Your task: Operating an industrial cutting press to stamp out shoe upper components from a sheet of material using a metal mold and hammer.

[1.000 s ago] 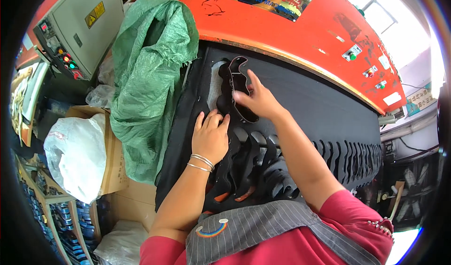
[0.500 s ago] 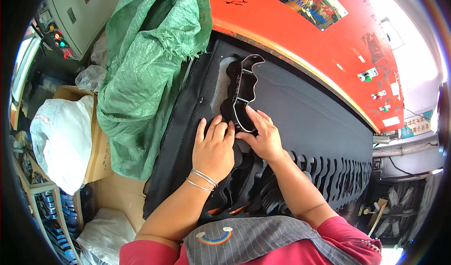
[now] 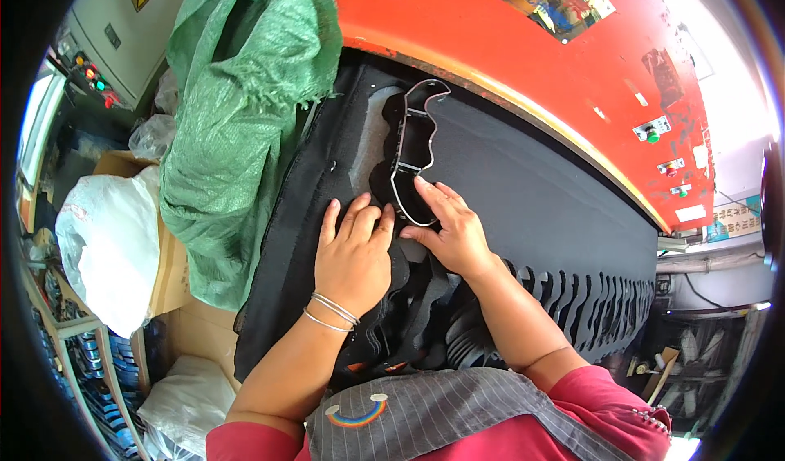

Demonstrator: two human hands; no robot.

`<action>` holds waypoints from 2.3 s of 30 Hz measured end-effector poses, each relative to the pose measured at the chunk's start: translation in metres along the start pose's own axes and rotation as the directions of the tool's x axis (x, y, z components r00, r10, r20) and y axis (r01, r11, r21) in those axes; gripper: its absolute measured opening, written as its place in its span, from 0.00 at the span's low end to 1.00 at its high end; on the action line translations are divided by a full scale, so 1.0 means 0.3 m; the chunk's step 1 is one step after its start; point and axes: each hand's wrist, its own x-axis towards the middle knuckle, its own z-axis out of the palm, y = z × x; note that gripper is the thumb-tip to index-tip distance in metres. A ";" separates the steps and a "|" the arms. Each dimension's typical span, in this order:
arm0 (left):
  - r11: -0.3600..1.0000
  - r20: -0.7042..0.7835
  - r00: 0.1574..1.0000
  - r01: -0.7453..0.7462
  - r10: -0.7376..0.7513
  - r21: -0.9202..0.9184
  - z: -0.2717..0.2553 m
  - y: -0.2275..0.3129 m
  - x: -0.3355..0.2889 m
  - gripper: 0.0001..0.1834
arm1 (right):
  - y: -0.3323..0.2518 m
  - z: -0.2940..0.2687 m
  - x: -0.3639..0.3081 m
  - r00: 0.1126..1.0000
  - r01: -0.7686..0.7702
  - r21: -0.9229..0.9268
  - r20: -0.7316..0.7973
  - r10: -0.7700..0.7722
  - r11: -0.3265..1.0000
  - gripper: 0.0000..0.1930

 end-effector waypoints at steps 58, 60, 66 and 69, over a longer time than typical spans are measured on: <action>0.994 -0.040 0.995 -0.095 0.097 0.051 0.396 0.734 0.323 0.14 | 1.732 -1.866 -0.615 -0.116 -0.687 0.016 -0.989 -0.088 0.727 0.30; 0.992 0.055 0.997 -0.067 0.061 0.109 0.403 0.736 0.336 0.17 | 1.672 -1.854 -0.596 -0.143 -0.767 0.129 -0.989 0.027 0.628 0.30; 0.991 -0.045 0.998 -0.043 0.049 0.129 0.462 0.741 0.333 0.16 | 1.329 -1.582 -0.393 0.085 -0.446 0.012 -0.995 0.055 0.895 0.23; 0.994 -0.041 0.999 -0.030 0.034 0.103 0.477 0.707 0.297 0.16 | 0.840 -1.153 -0.096 0.344 0.129 -0.285 -0.885 -0.313 0.950 0.14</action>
